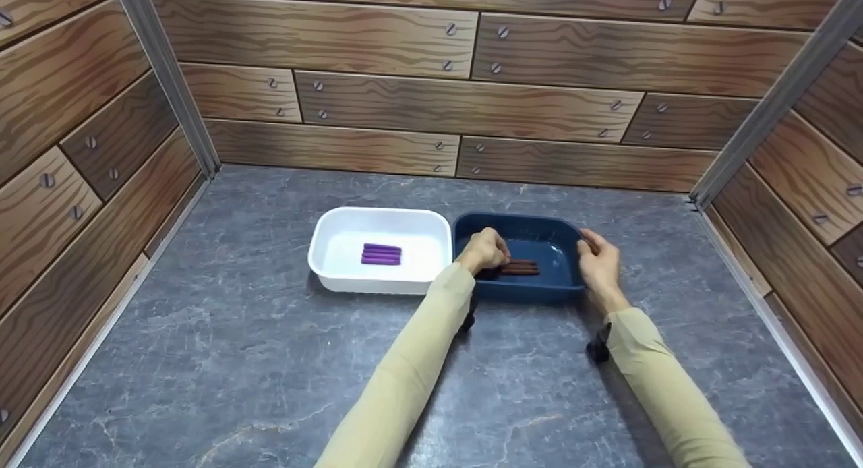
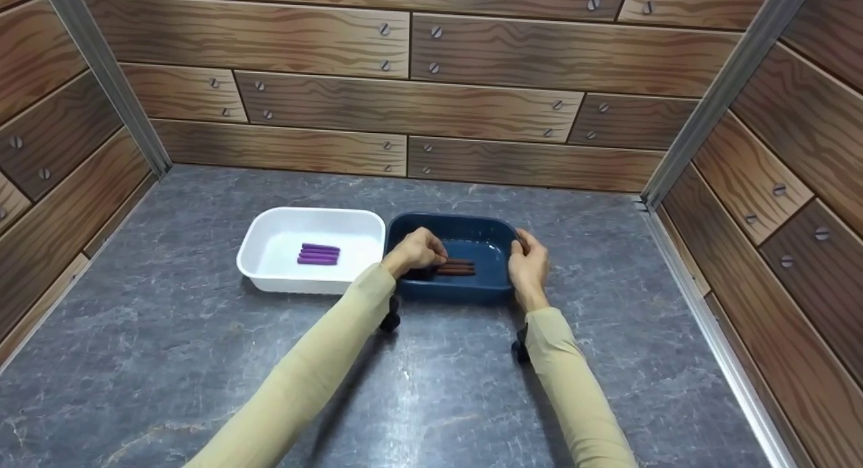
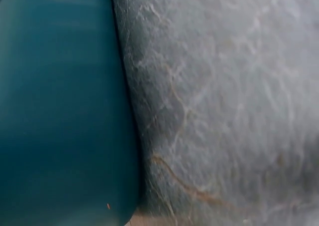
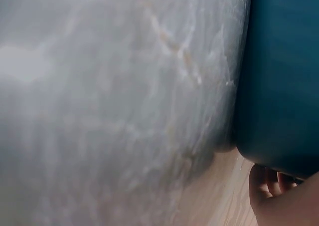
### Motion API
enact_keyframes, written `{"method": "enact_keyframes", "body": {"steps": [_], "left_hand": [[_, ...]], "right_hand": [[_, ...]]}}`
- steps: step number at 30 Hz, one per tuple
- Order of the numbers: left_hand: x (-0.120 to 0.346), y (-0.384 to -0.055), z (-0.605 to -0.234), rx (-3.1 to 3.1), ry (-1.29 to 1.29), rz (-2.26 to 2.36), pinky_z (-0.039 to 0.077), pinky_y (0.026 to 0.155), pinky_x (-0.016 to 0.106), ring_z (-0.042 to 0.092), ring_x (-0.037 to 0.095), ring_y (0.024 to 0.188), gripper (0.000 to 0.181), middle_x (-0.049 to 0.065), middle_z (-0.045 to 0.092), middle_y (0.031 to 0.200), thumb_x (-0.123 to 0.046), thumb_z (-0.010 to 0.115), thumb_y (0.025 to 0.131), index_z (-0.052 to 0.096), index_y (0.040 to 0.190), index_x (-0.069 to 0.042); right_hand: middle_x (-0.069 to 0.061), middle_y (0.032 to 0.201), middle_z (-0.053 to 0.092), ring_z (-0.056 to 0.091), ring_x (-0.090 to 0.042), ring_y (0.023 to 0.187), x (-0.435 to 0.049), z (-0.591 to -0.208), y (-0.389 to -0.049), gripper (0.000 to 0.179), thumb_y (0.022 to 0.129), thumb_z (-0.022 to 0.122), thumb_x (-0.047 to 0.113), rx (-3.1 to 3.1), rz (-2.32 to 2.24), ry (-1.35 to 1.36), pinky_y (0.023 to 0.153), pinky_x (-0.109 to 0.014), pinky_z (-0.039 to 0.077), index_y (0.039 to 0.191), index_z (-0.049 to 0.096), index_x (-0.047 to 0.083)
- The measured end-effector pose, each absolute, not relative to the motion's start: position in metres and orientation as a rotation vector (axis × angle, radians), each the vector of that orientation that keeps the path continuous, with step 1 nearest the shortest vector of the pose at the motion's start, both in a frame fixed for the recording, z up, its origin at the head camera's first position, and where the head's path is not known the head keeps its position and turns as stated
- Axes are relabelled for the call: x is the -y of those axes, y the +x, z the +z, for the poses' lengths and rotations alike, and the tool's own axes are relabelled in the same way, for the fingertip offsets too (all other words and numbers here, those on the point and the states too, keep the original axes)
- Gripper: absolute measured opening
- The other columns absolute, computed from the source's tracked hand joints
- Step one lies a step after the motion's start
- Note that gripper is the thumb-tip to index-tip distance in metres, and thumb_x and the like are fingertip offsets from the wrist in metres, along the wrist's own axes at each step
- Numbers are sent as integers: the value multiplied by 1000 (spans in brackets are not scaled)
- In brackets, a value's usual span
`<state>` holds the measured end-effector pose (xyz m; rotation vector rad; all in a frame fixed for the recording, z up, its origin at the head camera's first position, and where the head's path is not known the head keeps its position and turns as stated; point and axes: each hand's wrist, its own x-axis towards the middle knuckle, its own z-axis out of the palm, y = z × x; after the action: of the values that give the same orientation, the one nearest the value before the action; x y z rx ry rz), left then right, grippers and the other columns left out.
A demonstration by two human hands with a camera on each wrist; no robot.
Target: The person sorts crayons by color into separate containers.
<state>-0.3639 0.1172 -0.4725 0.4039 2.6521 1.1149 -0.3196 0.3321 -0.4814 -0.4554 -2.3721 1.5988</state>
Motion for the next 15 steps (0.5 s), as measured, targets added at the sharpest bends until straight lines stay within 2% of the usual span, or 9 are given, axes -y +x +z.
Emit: {"method": "enact_keyframes", "body": {"steps": [7,15], "left_hand": [[-115,-365,-474,-2670,445,1081,51,94,27,64,19,105,10,4,75,105,-10,73,86,80,93,-11],[-118,-365,-474,-2614,470,1187,52,92,29,65,19,108,15,5,74,109,-10,71,88,78,100,-9]], "right_hand": [[-18,145,50,48,-26,131,-331,-482,-319,43,105,40,13,2372,1612,-450,107,-36,40,147,44,6],[-19,144,51,48,-26,129,-333,-482,-319,43,104,41,11,2347,1628,-448,107,-35,39,146,45,4]]}}
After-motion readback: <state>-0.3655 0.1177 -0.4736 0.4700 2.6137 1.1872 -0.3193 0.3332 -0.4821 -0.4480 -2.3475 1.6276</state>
